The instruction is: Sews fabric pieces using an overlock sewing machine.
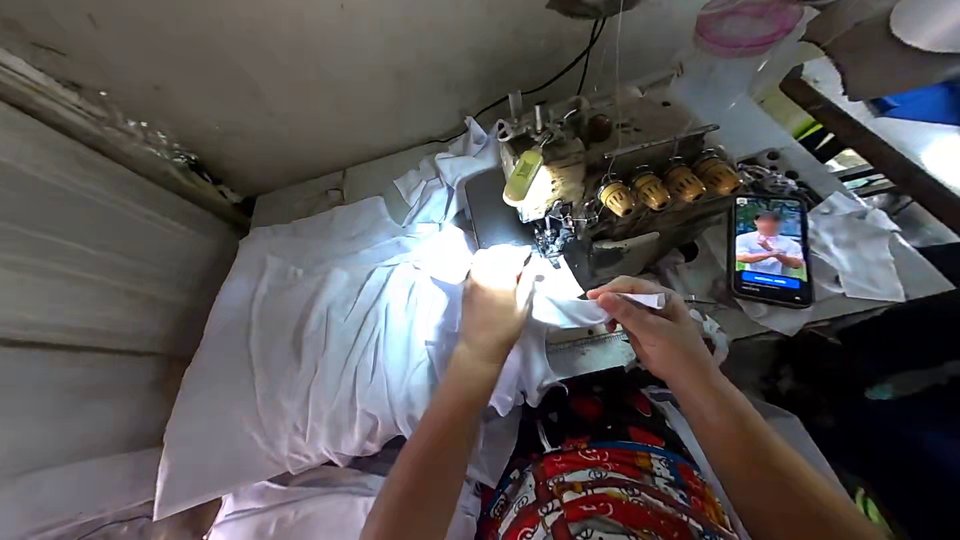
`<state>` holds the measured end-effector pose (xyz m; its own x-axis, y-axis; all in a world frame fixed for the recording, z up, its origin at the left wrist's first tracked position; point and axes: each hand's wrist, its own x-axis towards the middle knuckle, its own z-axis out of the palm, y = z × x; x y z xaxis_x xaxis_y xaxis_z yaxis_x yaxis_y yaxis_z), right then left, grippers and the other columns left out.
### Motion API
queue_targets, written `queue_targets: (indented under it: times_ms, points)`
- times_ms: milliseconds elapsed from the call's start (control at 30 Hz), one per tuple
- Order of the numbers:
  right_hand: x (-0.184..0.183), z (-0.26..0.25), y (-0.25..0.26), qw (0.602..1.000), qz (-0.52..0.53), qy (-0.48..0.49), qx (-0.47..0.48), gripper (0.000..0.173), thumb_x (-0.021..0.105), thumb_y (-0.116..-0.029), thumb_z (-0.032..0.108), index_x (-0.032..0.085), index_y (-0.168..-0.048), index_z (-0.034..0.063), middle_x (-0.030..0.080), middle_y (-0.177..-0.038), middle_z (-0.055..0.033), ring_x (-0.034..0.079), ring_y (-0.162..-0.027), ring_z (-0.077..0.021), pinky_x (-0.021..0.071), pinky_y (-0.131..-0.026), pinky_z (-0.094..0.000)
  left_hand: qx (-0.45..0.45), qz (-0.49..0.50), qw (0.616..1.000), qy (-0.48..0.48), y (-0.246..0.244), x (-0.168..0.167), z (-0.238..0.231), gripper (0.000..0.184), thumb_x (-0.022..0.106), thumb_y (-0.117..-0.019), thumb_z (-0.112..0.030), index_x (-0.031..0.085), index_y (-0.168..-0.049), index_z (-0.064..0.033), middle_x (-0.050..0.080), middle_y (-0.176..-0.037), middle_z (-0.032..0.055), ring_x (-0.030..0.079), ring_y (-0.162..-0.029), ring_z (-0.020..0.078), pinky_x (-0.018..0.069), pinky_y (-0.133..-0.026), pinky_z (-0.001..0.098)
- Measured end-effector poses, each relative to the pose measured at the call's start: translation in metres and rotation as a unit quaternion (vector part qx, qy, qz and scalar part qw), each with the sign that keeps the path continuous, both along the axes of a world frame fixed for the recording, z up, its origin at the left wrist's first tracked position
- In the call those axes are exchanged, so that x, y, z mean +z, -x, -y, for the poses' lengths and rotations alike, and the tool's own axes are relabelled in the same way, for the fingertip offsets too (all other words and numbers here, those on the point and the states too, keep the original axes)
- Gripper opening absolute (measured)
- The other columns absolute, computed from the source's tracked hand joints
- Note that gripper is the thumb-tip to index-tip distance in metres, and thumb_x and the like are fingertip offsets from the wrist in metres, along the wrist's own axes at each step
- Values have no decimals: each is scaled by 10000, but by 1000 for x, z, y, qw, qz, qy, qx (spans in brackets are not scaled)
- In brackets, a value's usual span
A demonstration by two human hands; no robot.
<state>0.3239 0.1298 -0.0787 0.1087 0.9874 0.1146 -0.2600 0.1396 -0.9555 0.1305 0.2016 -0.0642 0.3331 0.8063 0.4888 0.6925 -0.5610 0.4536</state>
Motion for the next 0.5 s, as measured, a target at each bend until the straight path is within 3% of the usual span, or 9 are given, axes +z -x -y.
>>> queue_targets:
  times_ms: [67, 167, 233, 333, 433, 500]
  points:
    - [-1, 2, -1, 999, -36, -9, -15, 171, 738, -855, 21, 706, -919, 177, 737, -841, 102, 663, -686, 12, 566, -631, -161, -4, 8, 1000, -7, -10, -4, 3, 253, 674, -960, -195, 768, -1102, -6, 743, -1070, 157, 691, -1059, 317, 523, -968, 490]
    - [-3, 6, -4, 998, -56, 3, -25, 255, 765, -808, -9, 640, -935, 174, 726, -872, 75, 698, -766, -30, 608, -713, -215, -20, 61, 998, -10, -9, 0, 5, 106, 718, -911, -85, 762, -960, -2, 735, -953, 142, 701, -953, 268, 543, -920, 433]
    - [-4, 7, -5, 998, -47, 16, -33, 219, 719, -824, 0, 663, -967, 156, 730, -899, 62, 703, -815, -43, 609, -760, -235, -23, 70, 997, -6, -6, 5, 7, 62, 716, -897, -48, 747, -926, -3, 725, -919, 134, 698, -907, 246, 545, -886, 407]
    - [-3, 9, -6, 999, -31, 14, -34, 215, 608, -868, 12, 657, -1028, 148, 730, -897, 66, 700, -823, -45, 601, -776, -247, -33, 60, 997, 37, -1, 14, 9, 92, 678, -928, -43, 732, -971, 17, 717, -934, 133, 695, -882, 219, 556, -855, 385]
    - [6, 16, -8, 999, -28, -5, -29, 159, 639, -908, 31, 660, -1028, 134, 742, -907, 54, 712, -845, -59, 607, -817, -264, -47, 69, 991, 108, 5, 23, 10, 77, 637, -971, -58, 689, -985, -3, 687, -916, 84, 669, -808, 117, 573, -768, 282]
    - [17, 26, -3, 999, -18, -26, -19, 124, 680, -912, 38, 658, -1019, 96, 744, -921, 48, 721, -859, -70, 614, -840, -278, -55, 53, 988, 135, 10, 34, 11, 98, 624, -978, -56, 690, -999, 13, 686, -918, 103, 666, -806, 129, 564, -767, 291]
